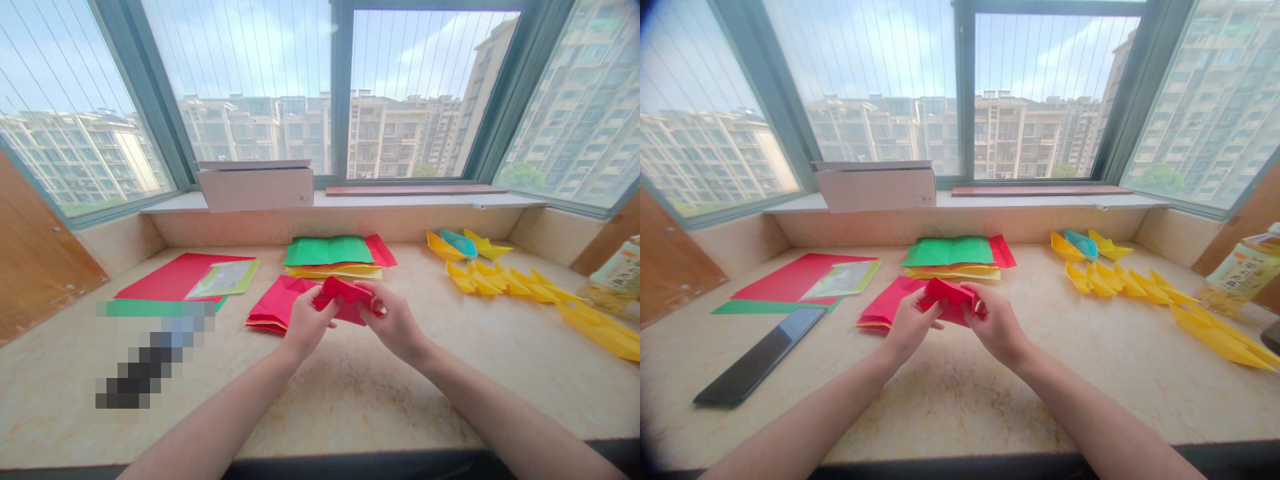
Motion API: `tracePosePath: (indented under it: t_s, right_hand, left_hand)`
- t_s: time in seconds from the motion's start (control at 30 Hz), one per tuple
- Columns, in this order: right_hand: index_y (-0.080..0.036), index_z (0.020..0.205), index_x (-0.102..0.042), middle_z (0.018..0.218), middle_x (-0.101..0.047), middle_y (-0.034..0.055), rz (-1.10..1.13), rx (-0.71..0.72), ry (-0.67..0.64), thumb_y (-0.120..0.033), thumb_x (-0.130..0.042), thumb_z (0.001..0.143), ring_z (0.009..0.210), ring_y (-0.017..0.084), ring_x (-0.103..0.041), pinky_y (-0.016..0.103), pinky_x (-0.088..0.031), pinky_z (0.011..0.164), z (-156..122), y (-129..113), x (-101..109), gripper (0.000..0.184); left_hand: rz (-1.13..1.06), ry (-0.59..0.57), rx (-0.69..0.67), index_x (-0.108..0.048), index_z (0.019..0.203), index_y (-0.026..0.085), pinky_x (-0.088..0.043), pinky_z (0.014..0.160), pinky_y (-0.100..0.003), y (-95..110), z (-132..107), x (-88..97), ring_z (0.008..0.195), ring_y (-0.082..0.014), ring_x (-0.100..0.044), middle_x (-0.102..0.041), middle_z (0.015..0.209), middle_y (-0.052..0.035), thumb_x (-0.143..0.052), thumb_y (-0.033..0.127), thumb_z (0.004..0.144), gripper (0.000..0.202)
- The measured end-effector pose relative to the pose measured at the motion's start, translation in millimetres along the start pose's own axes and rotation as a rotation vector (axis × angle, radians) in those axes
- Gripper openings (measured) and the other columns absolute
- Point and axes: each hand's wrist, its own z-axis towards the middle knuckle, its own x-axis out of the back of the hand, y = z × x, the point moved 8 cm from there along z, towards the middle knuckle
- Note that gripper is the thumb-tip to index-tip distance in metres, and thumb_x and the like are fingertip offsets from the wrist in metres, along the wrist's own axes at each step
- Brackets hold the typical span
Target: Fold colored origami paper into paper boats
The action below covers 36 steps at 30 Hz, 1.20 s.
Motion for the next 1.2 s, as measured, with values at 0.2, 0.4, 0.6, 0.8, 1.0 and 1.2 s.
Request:
tracePosePath:
  t_s: [0.2, 0.4, 0.6, 0.8, 1.0, 1.2]
  right_hand:
    - [-0.021, 0.122, -0.062, 0.11, -0.072, 0.0072, -0.015, -0.003, 0.005, -0.011, -0.057, 0.079, 0.074, 0.016, -0.064, 0.028, -0.056, 0.063, -1, 1, 1, 0.045]
    - [-0.021, 0.118, -0.064, 0.104, -0.074, 0.0073, -0.064, 0.043, -0.008, -0.014, -0.059, 0.081, 0.07, 0.016, -0.064, 0.029, -0.055, 0.063, 0, -6, 2, 0.038]
    - [-0.023, 0.12, -0.063, 0.111, -0.072, 0.0087, -0.092, 0.166, -0.039, -0.014, -0.057, 0.083, 0.087, 0.021, -0.069, 0.033, -0.057, 0.072, -3, -20, 0, 0.039]
    - [-0.024, 0.122, -0.062, 0.114, -0.072, 0.0085, -0.098, 0.194, -0.058, -0.013, -0.057, 0.083, 0.094, 0.022, -0.07, 0.033, -0.057, 0.074, -3, -24, -1, 0.041]
    - [-0.022, 0.118, -0.064, 0.109, -0.073, 0.0085, -0.09, 0.161, -0.03, -0.015, -0.058, 0.083, 0.085, 0.02, -0.07, 0.033, -0.057, 0.071, -2, -19, 0, 0.036]
    - [-0.021, 0.12, -0.063, 0.11, -0.072, 0.0101, 0.01, 0.016, -0.028, -0.022, -0.056, 0.089, 0.078, 0.019, -0.068, 0.031, -0.058, 0.063, -2, -4, 0, 0.032]
  left_hand:
    - [0.035, 0.048, 0.001, -0.07, 0.093, 0.011, -0.058, 0.052, -0.026, -2, 2, 5.3, 0.06, -0.0153, -0.064, -0.069, 0.075, -0.0037, -0.072, 0.039, 0.076, 0.032]
    - [0.084, 0.022, -0.027, -0.07, 0.093, 0.012, -0.056, 0.051, -0.025, 0, 1, 4.2, 0.066, -0.0176, -0.066, -0.071, 0.079, -0.0054, -0.074, 0.041, 0.075, 0.034]
    - [0.196, 0.032, -0.059, -0.07, 0.085, 0.013, -0.048, 0.048, -0.022, 6, -1, 6.9, 0.054, -0.0138, -0.06, -0.067, 0.068, -0.0027, -0.075, 0.045, 0.075, 0.034]
    - [0.228, 0.014, -0.074, -0.069, 0.085, 0.013, -0.046, 0.05, -0.022, 4, 0, 5.7, 0.055, -0.0146, -0.06, -0.065, 0.065, -0.0017, -0.072, 0.043, 0.078, 0.031]
    - [0.183, 0.013, -0.062, -0.071, 0.086, 0.012, -0.046, 0.05, -0.022, 7, -1, 4.5, 0.055, -0.0143, -0.059, -0.067, 0.067, -0.0029, -0.073, 0.042, 0.076, 0.031]
    - [0.085, 0.009, -0.047, -0.073, 0.086, 0.013, -0.046, 0.05, -0.021, 12, -2, 2.7, 0.055, -0.0133, -0.059, -0.069, 0.066, -0.0032, -0.073, 0.043, 0.077, 0.032]
